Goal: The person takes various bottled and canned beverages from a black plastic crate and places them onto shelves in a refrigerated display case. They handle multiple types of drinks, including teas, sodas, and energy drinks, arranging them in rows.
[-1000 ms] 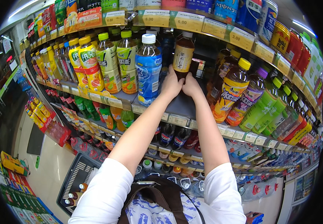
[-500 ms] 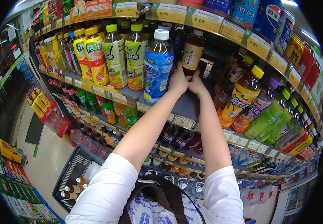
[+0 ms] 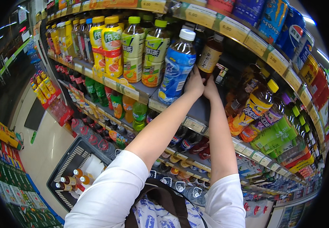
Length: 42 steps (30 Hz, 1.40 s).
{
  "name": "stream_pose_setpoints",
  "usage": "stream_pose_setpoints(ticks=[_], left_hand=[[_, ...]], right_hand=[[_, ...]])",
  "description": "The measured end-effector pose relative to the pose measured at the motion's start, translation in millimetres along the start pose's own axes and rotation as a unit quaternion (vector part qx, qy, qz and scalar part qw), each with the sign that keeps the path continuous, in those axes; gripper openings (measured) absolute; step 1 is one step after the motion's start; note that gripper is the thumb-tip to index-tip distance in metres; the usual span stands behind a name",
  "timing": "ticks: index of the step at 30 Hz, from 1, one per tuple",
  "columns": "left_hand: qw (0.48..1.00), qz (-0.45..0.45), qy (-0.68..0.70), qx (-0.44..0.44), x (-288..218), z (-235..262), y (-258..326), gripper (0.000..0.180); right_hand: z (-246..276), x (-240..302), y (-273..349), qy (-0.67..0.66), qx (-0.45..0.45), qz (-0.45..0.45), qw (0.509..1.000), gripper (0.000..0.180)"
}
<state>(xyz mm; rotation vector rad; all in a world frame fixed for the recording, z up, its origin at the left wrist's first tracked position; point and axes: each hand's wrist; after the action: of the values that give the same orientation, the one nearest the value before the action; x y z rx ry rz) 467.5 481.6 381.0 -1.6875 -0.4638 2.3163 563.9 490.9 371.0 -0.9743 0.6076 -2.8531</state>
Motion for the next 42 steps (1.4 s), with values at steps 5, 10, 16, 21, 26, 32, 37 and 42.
stream_pose_setpoints(ticks=[5, 10, 16, 21, 26, 32, 37, 42], left_hand=[[0.990, -0.051, 0.130, -0.037, -21, 2, 32, 0.065], [0.933, -0.225, 0.283, 0.000, -21, 91, 133, 0.047], [0.983, -0.065, 0.155, -0.069, 83, 194, 289, 0.030], [0.942, 0.231, -0.058, -0.238, 150, 277, 422, 0.027], [0.818, 0.398, -0.119, -0.399, 235, 334, 526, 0.054], [0.810, 0.350, -0.141, -0.449, 327, 407, 567, 0.078], [0.822, 0.339, -0.159, -0.428, 372, 420, 579, 0.060], [0.766, 0.378, -0.121, -0.506, 359, 402, 580, 0.051]], right_hand=[[-11, -46, -30, 0.076, -0.139, 0.097, 0.983, 0.076], [2, 96, 120, -0.265, -0.145, 0.197, 0.933, 0.055], [-135, 157, 250, -0.263, 0.066, 0.315, 0.910, 0.021], [-252, 196, 341, -0.283, 0.476, 0.335, 0.762, 0.041], [-344, 236, 435, -0.225, 0.604, 0.353, 0.678, 0.054], [-460, 290, 503, -0.285, 0.576, 0.217, 0.735, 0.070], [-524, 297, 541, -0.257, 0.502, 0.199, 0.801, 0.068], [-489, 291, 544, -0.247, 0.537, 0.209, 0.779, 0.054]])
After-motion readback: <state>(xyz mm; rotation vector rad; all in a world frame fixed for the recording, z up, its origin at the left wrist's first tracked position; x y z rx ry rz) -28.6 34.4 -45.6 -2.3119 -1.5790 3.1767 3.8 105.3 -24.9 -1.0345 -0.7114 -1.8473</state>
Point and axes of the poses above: each hand's wrist, its own y-axis away from the middle knuckle, its own z-axis out of the back of the hand, x = y × z, and after that the axes turned 9 degrees about y, right-handed
